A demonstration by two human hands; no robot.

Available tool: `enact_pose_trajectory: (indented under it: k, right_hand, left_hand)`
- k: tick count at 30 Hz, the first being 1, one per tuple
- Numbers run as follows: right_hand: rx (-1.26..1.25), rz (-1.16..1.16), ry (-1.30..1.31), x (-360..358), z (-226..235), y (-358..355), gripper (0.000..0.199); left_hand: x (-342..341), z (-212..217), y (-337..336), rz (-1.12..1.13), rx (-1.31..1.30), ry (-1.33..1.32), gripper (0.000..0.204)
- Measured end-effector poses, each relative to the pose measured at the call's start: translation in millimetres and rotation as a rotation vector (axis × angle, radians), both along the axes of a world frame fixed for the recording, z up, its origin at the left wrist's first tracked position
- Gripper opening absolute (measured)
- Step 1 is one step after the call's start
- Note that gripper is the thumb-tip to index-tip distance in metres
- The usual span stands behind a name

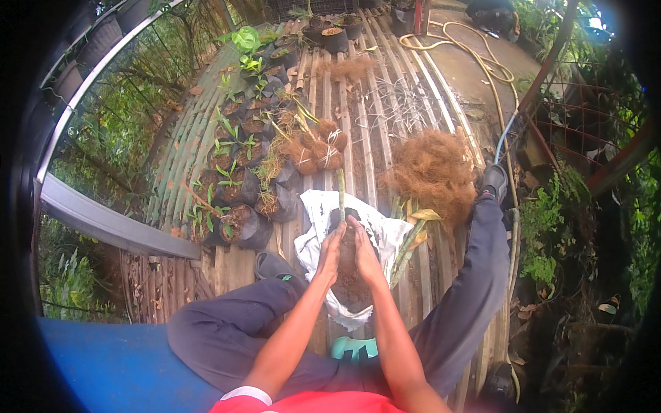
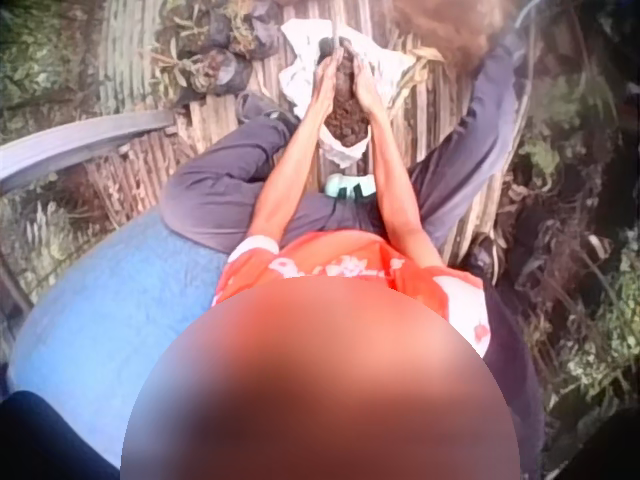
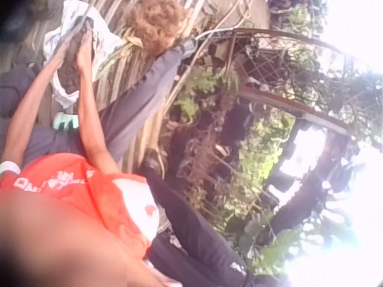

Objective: The person sits on a corrugated metal roof and packs soil around a plant stem by hand, then wraps the root ball with coconut coir and ties it with string. The finished unit is placed among other similar potted plants.

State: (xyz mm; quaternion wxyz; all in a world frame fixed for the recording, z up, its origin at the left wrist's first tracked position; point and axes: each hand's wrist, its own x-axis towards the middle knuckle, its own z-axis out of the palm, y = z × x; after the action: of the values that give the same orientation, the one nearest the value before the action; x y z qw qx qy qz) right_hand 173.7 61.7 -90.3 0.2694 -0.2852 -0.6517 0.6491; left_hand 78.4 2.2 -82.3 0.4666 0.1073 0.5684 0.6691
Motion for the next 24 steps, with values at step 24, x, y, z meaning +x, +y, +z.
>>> enact_pose_trajectory:
  k: [24]
  right_hand:
    - [-0.776,-0.110,0.193,21,14,5,0.064]
  left_hand:
    - [6,-20,2,-0.057,0.155,-0.101,0.050]
